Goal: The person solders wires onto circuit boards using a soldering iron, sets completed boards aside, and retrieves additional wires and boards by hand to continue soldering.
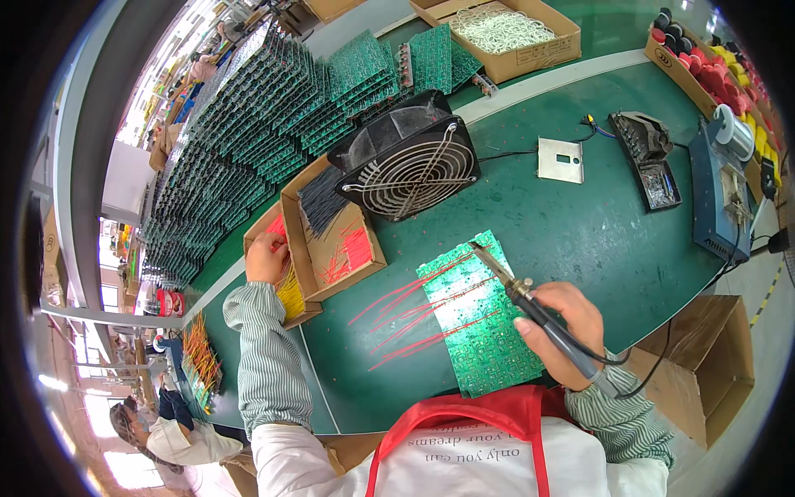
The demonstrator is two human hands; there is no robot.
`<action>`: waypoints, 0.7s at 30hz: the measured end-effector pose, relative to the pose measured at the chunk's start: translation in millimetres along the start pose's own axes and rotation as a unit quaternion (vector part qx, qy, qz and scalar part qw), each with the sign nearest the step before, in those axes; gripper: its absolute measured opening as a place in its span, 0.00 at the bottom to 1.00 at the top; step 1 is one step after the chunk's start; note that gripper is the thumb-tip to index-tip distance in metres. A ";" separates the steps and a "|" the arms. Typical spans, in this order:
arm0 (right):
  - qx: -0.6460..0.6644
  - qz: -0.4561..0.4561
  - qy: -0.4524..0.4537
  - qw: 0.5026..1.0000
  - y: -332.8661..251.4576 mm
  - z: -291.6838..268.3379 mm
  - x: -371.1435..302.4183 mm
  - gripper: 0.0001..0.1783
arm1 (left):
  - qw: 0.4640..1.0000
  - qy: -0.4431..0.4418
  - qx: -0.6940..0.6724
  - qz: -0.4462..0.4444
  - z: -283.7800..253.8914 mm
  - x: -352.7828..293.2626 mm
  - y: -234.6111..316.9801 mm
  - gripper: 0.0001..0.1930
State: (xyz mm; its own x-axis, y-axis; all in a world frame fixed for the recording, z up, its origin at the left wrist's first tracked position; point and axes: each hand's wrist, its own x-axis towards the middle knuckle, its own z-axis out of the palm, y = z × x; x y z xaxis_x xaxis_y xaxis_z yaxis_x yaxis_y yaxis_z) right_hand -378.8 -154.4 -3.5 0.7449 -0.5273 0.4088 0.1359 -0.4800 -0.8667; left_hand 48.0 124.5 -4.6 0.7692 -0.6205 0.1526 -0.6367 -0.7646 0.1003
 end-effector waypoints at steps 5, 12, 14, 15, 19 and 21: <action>-0.038 -0.060 -0.025 0.997 3.7 11.6 0.6 0.20 | 1.000 0.018 -0.008 -0.004 -9.0 -2.8 2.7 0.08; -0.030 -0.079 -0.040 0.996 8.6 18.0 -2.6 0.22 | 0.998 0.039 -0.037 -0.043 -21.2 -5.6 9.6 0.09; -0.031 -0.078 -0.039 0.996 8.9 19.2 -4.1 0.22 | 0.998 0.054 -0.025 -0.035 -19.4 -6.0 2.6 0.09; -0.029 -0.080 -0.034 0.996 9.6 20.5 -5.6 0.23 | 0.997 0.069 -0.015 -0.027 -18.0 -5.9 2.6 0.09; -0.040 -0.092 -0.028 0.995 8.2 22.7 -8.1 0.24 | 0.995 0.090 0.033 -0.033 -21.3 -5.6 7.1 0.10; -0.042 -0.090 -0.027 0.995 8.3 23.0 -8.2 0.24 | 0.994 0.107 0.034 -0.001 -25.6 -6.3 8.1 0.10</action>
State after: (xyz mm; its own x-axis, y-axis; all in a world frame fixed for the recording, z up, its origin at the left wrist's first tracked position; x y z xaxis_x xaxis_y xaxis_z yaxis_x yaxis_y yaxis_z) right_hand -368.8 -138.0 -20.6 0.7477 -0.3898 0.5376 0.2173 -0.6214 -0.7528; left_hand 36.6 126.6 20.4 0.7372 -0.5732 0.3578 -0.6239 -0.7807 0.0347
